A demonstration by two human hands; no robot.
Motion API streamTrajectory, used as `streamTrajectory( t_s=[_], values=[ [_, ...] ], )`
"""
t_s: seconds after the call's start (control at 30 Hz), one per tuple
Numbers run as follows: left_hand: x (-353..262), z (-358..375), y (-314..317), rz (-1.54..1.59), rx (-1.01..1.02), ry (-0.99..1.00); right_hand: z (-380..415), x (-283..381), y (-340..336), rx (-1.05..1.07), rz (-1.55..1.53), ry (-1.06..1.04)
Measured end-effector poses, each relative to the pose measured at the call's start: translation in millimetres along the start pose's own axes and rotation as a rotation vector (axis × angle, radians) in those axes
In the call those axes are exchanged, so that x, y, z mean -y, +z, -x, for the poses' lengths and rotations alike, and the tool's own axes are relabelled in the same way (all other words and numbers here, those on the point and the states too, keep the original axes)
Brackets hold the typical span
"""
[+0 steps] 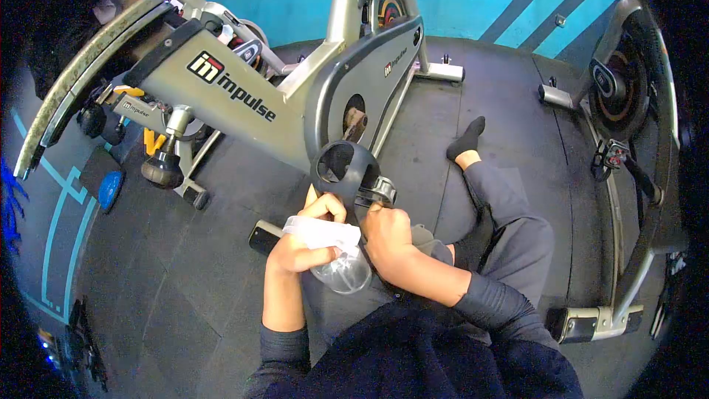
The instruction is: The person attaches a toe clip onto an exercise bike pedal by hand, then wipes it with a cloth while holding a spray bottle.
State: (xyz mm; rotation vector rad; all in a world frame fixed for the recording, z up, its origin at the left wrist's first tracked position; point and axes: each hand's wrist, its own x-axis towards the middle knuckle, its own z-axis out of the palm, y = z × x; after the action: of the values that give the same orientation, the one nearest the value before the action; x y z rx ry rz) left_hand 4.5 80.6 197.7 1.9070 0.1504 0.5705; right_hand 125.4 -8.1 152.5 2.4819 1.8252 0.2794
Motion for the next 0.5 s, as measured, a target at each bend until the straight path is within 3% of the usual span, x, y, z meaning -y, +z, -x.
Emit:
streamTrajectory(
  t_s=[0.07,0.17,0.3,0.5],
  values=[
    [0.6,-0.9,-0.9,-0.057,-0.004,0.008,3.6,-1.6,4.7,-0.02,0.006,0.035],
    [3.7,-5.6,-1.3,-0.06,0.0,0.026,17.8,-14.4,17.3,-0.211,0.037,0.081],
    [5.5,-7.0,1.1,0.01,-0.002,0.054,37.9,-34.2,12.0,-0.306,-0.16,-0.047],
    [25.2,-3.6,0.6,0.376,-0.035,0.075,34.0,-38.5,8.7,-0.464,-0.471,-0.107]
  ],
)
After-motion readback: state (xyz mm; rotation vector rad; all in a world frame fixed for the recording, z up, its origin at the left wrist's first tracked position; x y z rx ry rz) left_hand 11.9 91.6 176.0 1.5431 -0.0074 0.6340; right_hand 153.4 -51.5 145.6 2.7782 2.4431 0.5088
